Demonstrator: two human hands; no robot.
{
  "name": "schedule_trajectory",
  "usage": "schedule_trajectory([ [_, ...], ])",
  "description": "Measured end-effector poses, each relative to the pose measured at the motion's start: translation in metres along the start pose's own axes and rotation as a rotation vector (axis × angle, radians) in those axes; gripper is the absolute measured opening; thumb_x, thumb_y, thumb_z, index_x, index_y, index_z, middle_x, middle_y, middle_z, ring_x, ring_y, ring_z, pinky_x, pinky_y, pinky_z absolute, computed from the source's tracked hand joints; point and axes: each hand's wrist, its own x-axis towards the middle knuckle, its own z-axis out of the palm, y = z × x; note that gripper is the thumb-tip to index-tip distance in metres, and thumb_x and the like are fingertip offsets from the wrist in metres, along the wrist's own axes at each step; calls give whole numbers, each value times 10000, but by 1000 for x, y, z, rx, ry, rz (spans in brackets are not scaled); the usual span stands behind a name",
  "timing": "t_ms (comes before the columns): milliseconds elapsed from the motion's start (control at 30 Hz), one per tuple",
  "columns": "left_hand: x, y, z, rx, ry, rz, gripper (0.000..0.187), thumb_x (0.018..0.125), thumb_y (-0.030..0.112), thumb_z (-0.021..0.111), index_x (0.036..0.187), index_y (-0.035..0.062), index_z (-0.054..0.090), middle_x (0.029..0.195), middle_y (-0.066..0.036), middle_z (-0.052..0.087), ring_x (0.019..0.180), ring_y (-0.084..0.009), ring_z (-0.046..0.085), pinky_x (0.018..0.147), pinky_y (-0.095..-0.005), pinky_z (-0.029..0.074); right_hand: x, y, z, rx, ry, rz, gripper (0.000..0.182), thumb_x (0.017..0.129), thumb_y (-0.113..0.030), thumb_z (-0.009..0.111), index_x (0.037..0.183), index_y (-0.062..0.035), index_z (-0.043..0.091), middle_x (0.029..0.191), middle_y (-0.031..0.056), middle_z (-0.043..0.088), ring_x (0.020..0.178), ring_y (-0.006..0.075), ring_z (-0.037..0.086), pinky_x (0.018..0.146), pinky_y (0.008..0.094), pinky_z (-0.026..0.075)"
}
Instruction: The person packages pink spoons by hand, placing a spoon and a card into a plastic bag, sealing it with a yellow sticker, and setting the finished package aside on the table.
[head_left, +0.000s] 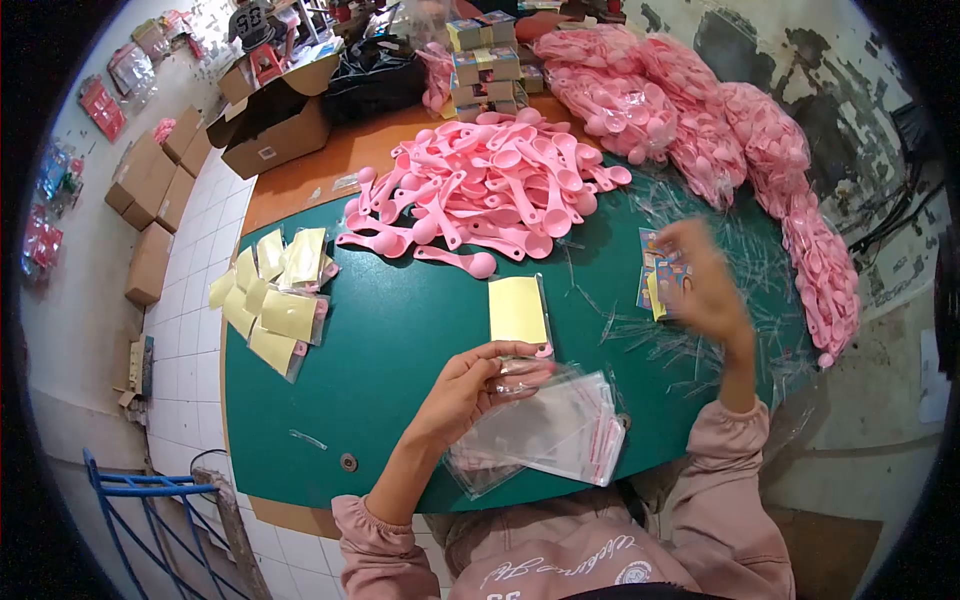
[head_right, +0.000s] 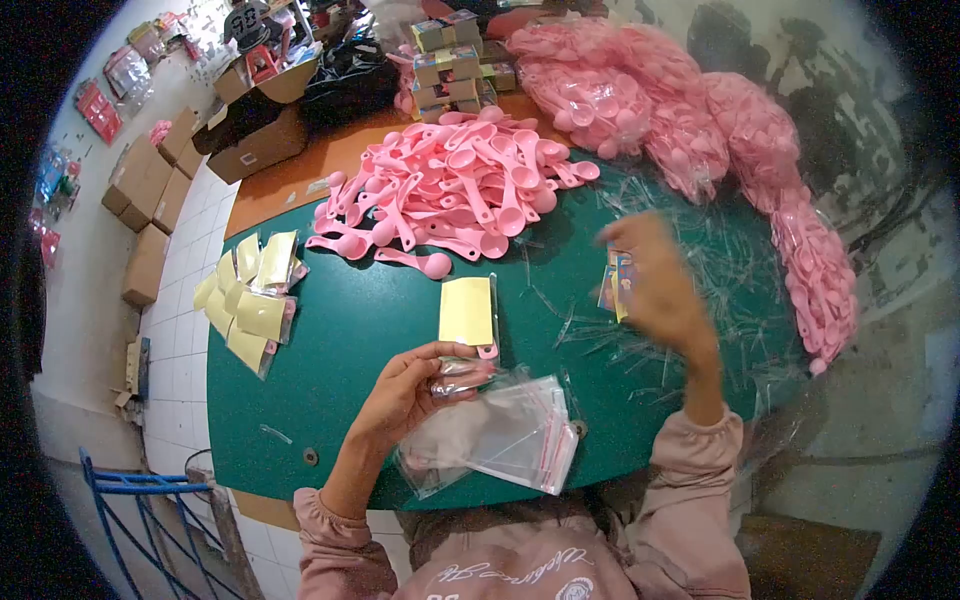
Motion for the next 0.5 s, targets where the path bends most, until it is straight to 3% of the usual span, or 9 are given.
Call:
schedule_trajectory([
  [33,0,1,2,-37,6,25,352,907,55,221,1168,-61,426,1138,-217,528,1060,-271,546,915,-333,456,-5,-16,24,277,-233,14,439,626,-164,726,988,-18,523,948,114,460,917,270,501,811,354,413],
  [100,1,0,1,-70,29,60,345,907,54,221,1156,-59,430,1151,-218,518,1065,-272,542,922,-338,453,-14,-26,76,223,-292,-301,369,681,-172,712,962,-23,525,927,114,452,880,238,509,757,336,434],
  [233,-2,0,-5,-262,-12,65,286,892,67,302,1149,-18,394,1115,-243,532,1002,-319,573,890,-383,467,-22,-27,101,256,-289,-244,266,727,-122,676,923,-12,534,903,105,445,815,203,522,741,302,448],
  [300,-6,10,-6,-12,18,-8,310,878,58,290,1170,23,386,1140,-213,515,936,-288,601,862,-367,485,-20,-24,95,388,-362,-36,159,769,-78,634,884,-9,548,896,89,442,784,170,524,725,269,458],
  [333,-4,1,-16,201,97,29,316,841,23,368,1154,55,398,1103,-179,538,797,-241,622,748,-334,519,-21,-25,94,496,-365,47,136,785,-94,629,862,-10,555,908,76,449,776,137,513,689,255,464],
  [367,-4,0,-15,207,103,36,316,841,23,368,1154,55,398,1103,-179,538,797,-241,622,748,-334,519,-22,-22,96,499,-365,35,136,785,-94,629,862,-10,555,908,76,449,776,137,513,689,255,464],
  [433,0,-1,-5,998,230,215,331,811,-18,438,1135,41,402,913,-123,603,823,-190,624,640,-288,511,-25,-12,100,655,-386,117,145,792,-110,630,870,-13,556,921,66,445,776,123,507,656,238,460],
  [467,2,-5,-4,1042,233,347,272,777,-26,550,1037,23,485,849,-68,575,763,-133,601,568,-259,499,-24,-10,99,624,-388,94,154,794,-124,633,866,-13,554,911,56,461,760,109,515,655,228,455],
  [500,5,-6,-4,1043,235,348,272,777,-26,550,1037,23,485,849,-68,575,763,-133,601,568,-259,499,-24,-7,99,626,-388,92,154,794,-124,633,866,-13,554,911,56,461,760,109,515,655,228,455],
])
